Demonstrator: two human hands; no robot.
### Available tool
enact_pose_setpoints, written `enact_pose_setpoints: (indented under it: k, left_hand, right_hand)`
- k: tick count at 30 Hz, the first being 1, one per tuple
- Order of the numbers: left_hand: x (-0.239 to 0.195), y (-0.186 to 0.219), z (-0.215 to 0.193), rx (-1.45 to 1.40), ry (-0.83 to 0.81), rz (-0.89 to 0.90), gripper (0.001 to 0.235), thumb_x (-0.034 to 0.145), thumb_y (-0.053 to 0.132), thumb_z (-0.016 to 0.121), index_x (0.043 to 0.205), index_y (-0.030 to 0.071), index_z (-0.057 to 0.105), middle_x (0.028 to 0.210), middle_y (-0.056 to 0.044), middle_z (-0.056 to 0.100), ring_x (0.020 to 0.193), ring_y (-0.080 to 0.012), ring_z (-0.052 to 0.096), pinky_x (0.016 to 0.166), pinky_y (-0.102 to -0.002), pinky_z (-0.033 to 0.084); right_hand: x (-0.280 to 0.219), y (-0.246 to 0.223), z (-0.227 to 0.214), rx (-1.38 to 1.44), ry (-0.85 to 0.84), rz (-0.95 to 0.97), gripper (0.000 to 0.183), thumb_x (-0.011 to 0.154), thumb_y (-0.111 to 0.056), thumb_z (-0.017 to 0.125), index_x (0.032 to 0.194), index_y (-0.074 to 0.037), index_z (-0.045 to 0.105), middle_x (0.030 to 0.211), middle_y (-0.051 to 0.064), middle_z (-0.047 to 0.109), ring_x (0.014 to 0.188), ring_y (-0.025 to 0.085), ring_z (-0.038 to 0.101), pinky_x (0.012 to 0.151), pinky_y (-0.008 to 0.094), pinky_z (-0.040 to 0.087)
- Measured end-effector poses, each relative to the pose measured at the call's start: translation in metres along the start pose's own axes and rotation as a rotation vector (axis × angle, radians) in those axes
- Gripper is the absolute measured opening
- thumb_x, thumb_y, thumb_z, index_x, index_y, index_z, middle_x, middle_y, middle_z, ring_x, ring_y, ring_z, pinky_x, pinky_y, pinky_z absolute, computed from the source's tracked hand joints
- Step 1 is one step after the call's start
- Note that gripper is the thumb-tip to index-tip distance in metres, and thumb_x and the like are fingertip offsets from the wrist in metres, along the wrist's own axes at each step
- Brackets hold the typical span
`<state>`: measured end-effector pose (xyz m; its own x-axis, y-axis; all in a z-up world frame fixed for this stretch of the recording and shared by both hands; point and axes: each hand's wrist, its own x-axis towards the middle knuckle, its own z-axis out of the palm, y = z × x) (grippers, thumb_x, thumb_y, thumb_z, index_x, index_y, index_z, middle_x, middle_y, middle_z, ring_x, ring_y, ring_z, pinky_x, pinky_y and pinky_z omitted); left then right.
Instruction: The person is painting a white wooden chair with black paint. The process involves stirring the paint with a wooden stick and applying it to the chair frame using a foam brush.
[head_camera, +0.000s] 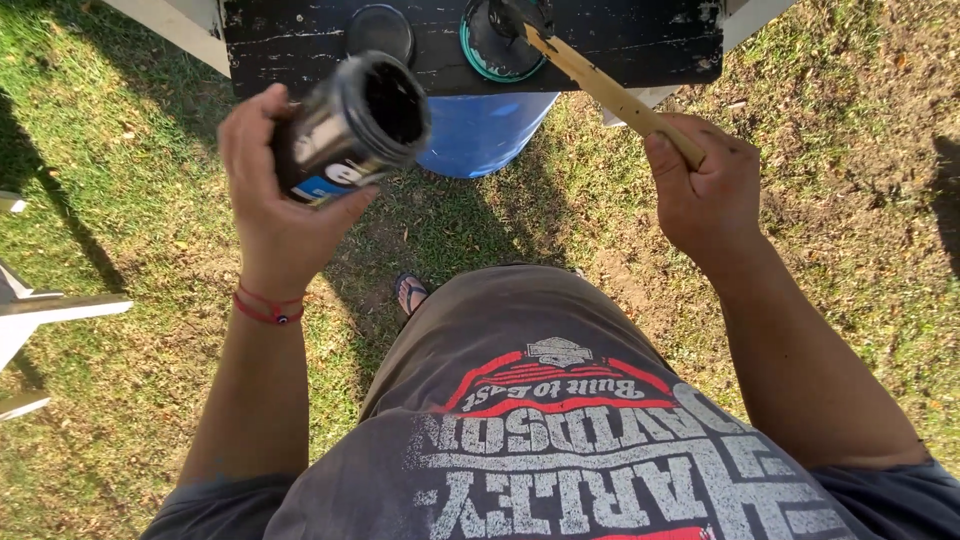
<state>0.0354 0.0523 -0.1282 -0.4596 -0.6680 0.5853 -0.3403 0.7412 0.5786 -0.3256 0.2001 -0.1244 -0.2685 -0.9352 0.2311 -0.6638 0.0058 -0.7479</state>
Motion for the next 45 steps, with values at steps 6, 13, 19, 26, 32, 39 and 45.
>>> enact_pose_setpoints:
  k: [6,13,19,26,32,39,45]
  left_hand:
    - [0.014,0.032,0.034,-0.139,-0.372,-0.002,0.067,0.08,0.023,0.085,0.133,0.002,0.05,0.137,-0.019,0.042,0.123,-0.0327,0.051,0.105,-0.048,0.05]
    - [0.047,0.029,0.073,-0.249,-0.645,-0.065,0.072,0.073,0.026,0.086,0.135,0.009,0.052,0.157,-0.016,0.026,0.13,-0.0376,0.052,0.093,-0.051,0.051]
    - [0.063,0.03,0.083,-0.231,-0.7,-0.189,0.068,0.065,0.025,0.086,0.125,0.016,0.056,0.157,-0.016,0.025,0.11,-0.0337,0.061,0.079,-0.045,0.051]
    - [0.065,0.027,0.088,-0.203,-0.716,-0.188,0.07,0.069,0.027,0.087,0.129,0.016,0.053,0.16,-0.016,0.02,0.111,-0.0378,0.061,0.075,-0.05,0.054]
    - [0.074,0.031,0.089,-0.119,-0.788,-0.265,0.075,0.066,0.03,0.084,0.133,0.017,0.052,0.165,-0.009,0.012,0.104,-0.0345,0.063,0.068,-0.049,0.052]
    - [0.077,0.032,0.091,-0.077,-0.812,-0.281,0.08,0.066,0.036,0.084,0.136,0.02,0.05,0.165,-0.011,0.011,0.108,-0.0347,0.062,0.071,-0.05,0.053]
    - [0.08,0.037,0.089,-0.058,-0.841,-0.319,0.08,0.067,0.037,0.084,0.137,0.022,0.049,0.166,-0.01,0.01,0.107,-0.0343,0.062,0.071,-0.05,0.053]
  right_hand:
    - [0.007,0.012,-0.011,-0.257,-0.034,-0.236,0.034,0.112,-0.015,0.056,0.125,0.013,0.07,0.082,0.013,0.066,0.059,0.019,0.054,0.046,0.032,0.041]
    - [0.013,0.017,-0.018,-0.32,-0.06,-0.283,0.034,0.111,-0.016,0.056,0.124,0.012,0.071,0.093,0.018,0.072,0.07,0.026,0.063,0.053,0.038,0.049]
    - [0.022,0.001,-0.024,-0.297,-0.079,-0.29,0.031,0.111,-0.013,0.055,0.125,0.011,0.07,0.088,0.014,0.069,0.066,0.022,0.057,0.05,0.034,0.041]
    - [0.021,-0.001,-0.026,-0.235,-0.05,-0.258,0.031,0.112,-0.013,0.053,0.123,0.012,0.068,0.081,0.012,0.061,0.061,0.019,0.049,0.048,0.032,0.035]
    - [0.02,0.005,-0.029,-0.203,-0.043,-0.189,0.031,0.111,-0.014,0.053,0.125,0.01,0.067,0.074,0.008,0.054,0.056,0.015,0.045,0.044,0.029,0.034]
    - [0.028,0.012,-0.027,-0.34,-0.045,-0.286,0.035,0.111,-0.019,0.051,0.12,0.008,0.07,0.079,0.01,0.06,0.061,0.019,0.051,0.046,0.031,0.037]
    - [0.029,0.011,-0.028,-0.312,-0.03,-0.265,0.033,0.11,-0.017,0.052,0.122,0.009,0.069,0.081,0.011,0.064,0.061,0.018,0.051,0.048,0.031,0.038]
